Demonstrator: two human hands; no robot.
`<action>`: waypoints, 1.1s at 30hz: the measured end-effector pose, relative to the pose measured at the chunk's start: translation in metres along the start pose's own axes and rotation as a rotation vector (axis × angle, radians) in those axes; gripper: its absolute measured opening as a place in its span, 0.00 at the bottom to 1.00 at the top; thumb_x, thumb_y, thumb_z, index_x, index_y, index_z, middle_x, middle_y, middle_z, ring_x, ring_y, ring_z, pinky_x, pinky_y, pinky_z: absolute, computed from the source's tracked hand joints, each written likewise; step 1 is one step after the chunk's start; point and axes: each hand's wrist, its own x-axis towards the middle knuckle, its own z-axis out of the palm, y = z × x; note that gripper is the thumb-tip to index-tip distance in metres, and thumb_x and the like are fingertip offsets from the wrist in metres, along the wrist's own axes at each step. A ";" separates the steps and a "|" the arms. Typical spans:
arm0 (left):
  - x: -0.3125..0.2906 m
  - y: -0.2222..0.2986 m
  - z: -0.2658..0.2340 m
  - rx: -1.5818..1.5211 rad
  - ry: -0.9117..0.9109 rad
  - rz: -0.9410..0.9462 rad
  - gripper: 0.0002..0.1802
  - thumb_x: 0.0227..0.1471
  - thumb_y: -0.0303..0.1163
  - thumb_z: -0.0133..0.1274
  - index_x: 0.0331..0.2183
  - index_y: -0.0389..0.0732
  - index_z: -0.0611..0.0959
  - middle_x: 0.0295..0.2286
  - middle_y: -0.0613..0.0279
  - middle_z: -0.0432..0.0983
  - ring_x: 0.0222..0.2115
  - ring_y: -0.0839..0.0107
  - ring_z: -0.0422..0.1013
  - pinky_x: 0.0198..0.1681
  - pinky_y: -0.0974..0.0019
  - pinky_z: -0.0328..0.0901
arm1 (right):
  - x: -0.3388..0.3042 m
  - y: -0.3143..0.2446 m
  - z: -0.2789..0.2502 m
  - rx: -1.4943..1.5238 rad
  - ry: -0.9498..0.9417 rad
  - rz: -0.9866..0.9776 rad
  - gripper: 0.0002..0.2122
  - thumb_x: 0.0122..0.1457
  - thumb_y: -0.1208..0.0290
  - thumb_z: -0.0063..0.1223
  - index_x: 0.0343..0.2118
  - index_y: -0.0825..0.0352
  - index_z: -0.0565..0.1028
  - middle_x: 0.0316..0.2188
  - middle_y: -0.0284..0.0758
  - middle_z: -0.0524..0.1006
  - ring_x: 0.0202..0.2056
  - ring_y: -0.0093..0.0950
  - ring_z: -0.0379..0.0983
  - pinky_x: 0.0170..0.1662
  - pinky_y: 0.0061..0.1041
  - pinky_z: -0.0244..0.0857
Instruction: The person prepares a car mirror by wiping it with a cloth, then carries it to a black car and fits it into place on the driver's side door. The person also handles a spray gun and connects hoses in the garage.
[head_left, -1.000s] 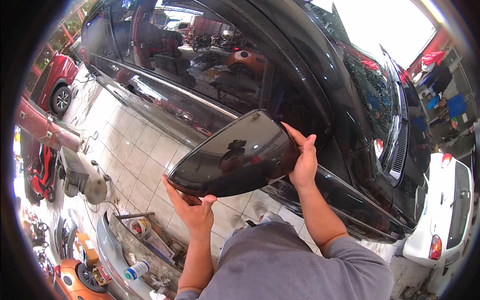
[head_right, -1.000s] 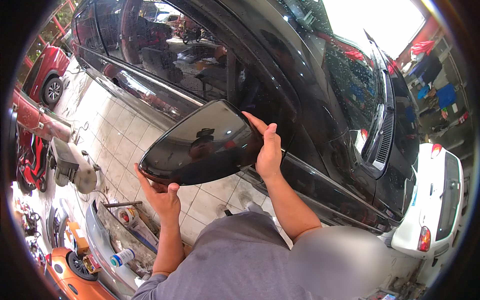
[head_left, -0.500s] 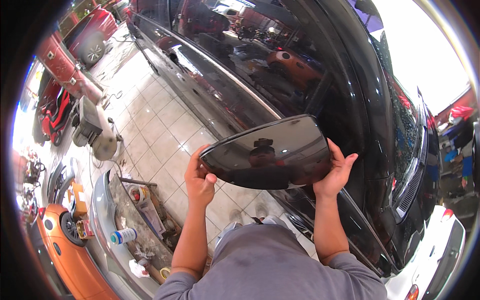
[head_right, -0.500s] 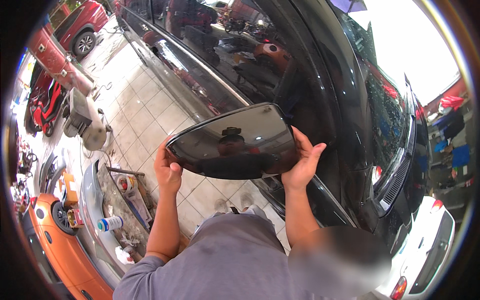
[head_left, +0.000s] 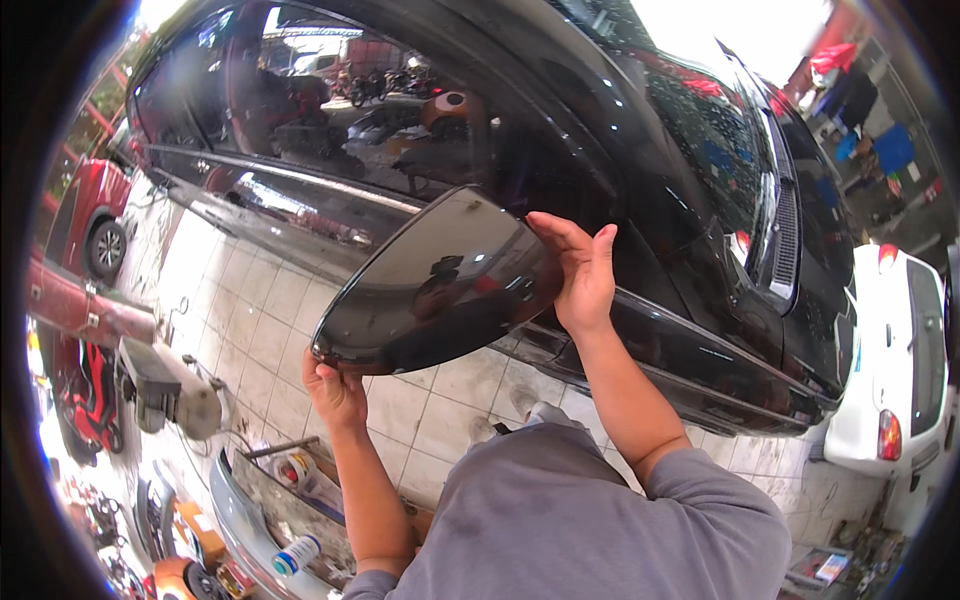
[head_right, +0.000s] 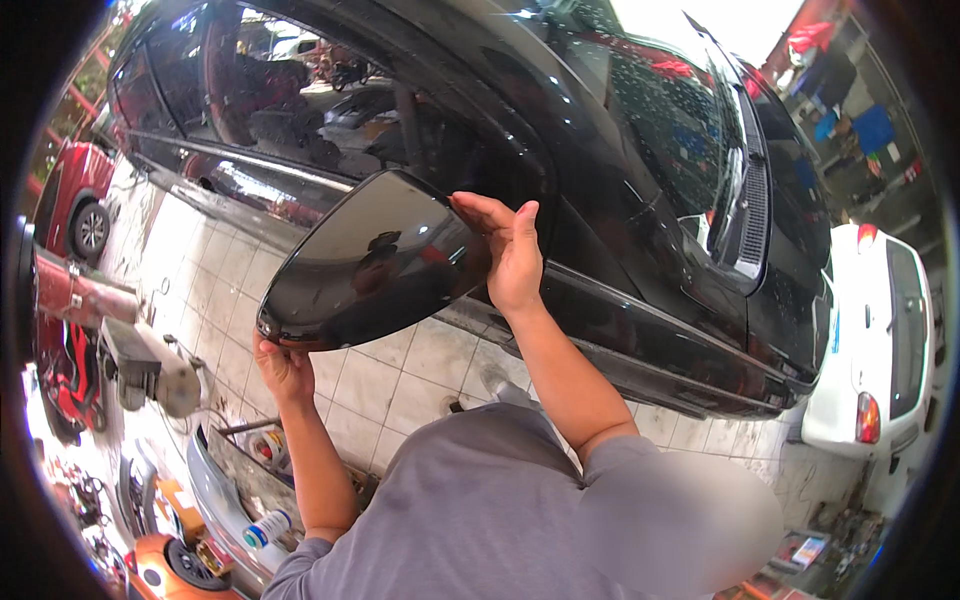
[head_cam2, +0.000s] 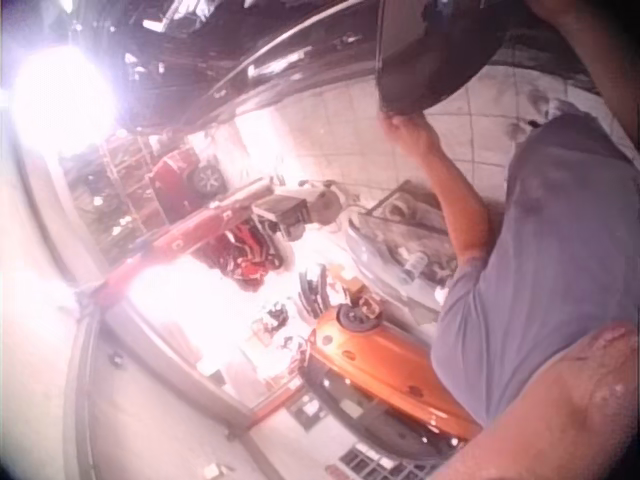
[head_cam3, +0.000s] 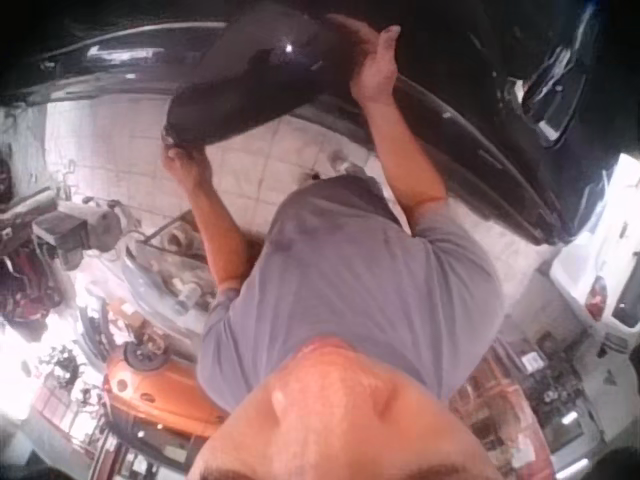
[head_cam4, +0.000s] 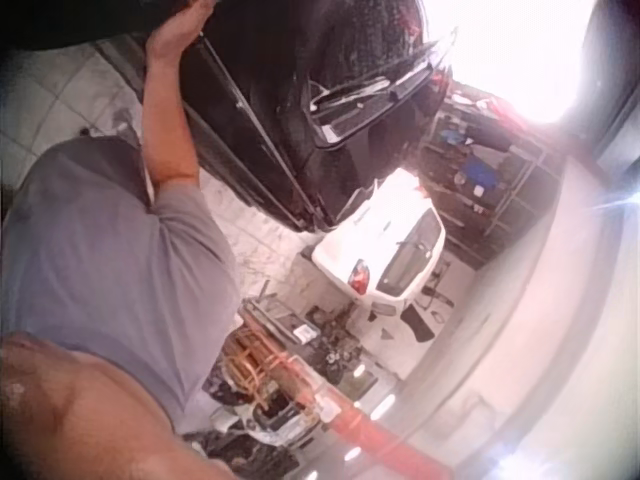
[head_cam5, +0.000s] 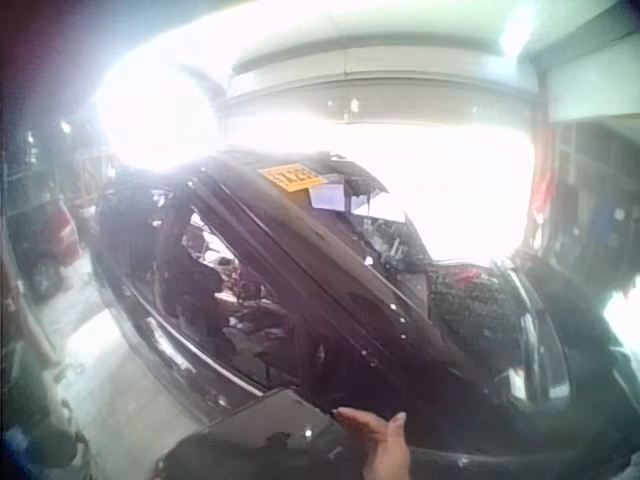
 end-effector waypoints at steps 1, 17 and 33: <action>0.000 0.001 -0.010 -0.014 -0.028 -0.022 0.37 0.47 0.58 0.62 0.47 0.37 0.75 0.36 0.68 0.78 0.30 0.82 0.71 0.29 0.79 0.65 | 0.000 -0.002 -0.002 0.008 -0.003 -0.017 0.43 0.69 0.37 0.15 0.51 0.76 0.75 0.50 0.45 0.78 0.54 0.35 0.71 0.62 0.34 0.57; 0.000 0.003 -0.008 -0.041 -0.065 -0.010 0.33 0.51 0.57 0.59 0.46 0.38 0.76 0.26 0.70 0.75 0.17 0.85 0.61 0.19 0.81 0.55 | -0.020 -0.011 -0.038 -0.264 -0.078 -0.238 0.46 0.65 0.32 0.13 0.54 0.75 0.73 0.51 0.49 0.77 0.55 0.40 0.72 0.61 0.37 0.59; 0.000 0.011 -0.002 -0.088 -0.091 -0.033 0.36 0.53 0.50 0.62 0.54 0.34 0.75 0.30 0.71 0.77 0.19 0.86 0.61 0.21 0.80 0.55 | -0.003 -0.012 0.006 -0.543 -0.113 -0.285 0.39 0.66 0.37 0.38 0.58 0.78 0.70 0.56 0.48 0.73 0.59 0.37 0.69 0.63 0.32 0.56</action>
